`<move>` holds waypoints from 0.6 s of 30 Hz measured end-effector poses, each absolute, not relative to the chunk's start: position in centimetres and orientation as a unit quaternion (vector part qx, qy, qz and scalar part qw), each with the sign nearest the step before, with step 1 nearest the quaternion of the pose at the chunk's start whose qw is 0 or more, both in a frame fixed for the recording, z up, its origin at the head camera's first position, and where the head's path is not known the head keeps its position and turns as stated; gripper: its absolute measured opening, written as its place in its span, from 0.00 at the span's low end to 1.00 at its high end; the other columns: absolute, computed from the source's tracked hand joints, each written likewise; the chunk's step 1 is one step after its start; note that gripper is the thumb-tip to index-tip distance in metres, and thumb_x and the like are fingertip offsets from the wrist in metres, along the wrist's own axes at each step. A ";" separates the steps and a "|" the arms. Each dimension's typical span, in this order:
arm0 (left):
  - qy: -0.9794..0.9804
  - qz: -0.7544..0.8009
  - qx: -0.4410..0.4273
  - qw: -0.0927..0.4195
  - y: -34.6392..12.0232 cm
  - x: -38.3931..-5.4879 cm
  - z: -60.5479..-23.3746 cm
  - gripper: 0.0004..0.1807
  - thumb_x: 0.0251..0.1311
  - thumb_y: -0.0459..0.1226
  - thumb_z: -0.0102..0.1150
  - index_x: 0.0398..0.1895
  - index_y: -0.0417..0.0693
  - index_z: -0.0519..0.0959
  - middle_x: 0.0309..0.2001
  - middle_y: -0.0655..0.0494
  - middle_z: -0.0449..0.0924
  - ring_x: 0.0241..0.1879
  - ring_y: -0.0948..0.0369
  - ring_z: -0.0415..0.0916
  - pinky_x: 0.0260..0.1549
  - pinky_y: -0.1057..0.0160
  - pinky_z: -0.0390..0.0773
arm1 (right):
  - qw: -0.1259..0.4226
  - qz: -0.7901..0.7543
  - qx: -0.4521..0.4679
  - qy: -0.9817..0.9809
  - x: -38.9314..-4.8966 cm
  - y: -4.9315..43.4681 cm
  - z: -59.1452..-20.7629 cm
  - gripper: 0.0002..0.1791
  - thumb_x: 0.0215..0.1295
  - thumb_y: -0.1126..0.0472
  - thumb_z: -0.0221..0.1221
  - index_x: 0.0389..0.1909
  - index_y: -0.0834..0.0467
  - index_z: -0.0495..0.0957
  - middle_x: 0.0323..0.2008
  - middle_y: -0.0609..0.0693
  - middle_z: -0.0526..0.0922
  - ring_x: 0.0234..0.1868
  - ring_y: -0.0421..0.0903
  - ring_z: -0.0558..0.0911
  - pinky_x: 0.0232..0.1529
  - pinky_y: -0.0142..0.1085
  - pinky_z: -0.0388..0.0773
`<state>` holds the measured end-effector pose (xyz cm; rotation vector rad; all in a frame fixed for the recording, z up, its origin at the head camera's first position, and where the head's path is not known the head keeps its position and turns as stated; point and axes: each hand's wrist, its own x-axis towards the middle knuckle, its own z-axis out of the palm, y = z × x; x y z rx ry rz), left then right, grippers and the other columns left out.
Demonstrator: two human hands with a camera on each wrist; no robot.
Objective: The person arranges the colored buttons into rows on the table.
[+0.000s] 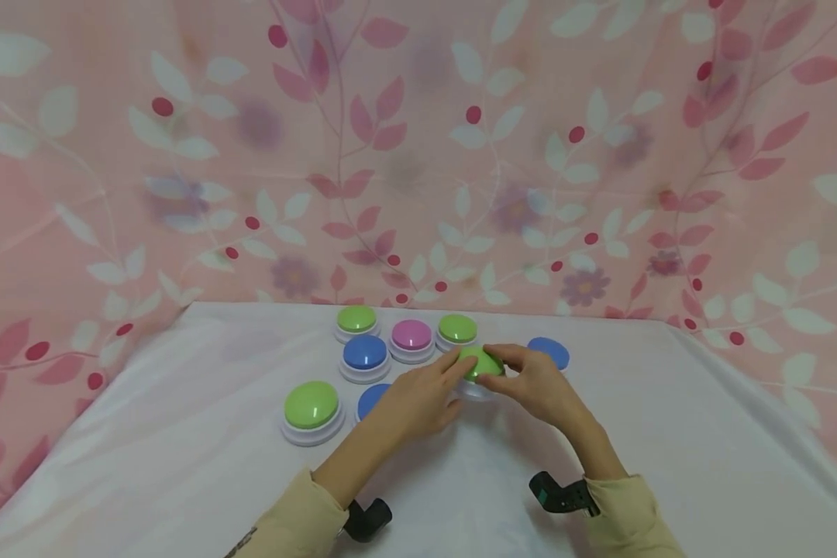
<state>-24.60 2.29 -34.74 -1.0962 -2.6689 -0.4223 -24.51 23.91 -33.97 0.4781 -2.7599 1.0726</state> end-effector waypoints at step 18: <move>-0.899 -0.156 -0.397 0.098 -0.4 -22.6 -35.8 0.29 0.60 0.40 0.66 0.65 0.60 0.72 0.67 0.47 0.71 0.32 0.57 0.83 0.24 0.67 0.79 | 0.105 0.321 0.191 -0.922 -22.3 21.7 -36.0 0.29 0.56 0.54 0.72 0.58 0.59 0.79 0.56 0.51 0.82 0.60 0.51 0.79 0.58 0.49 0.77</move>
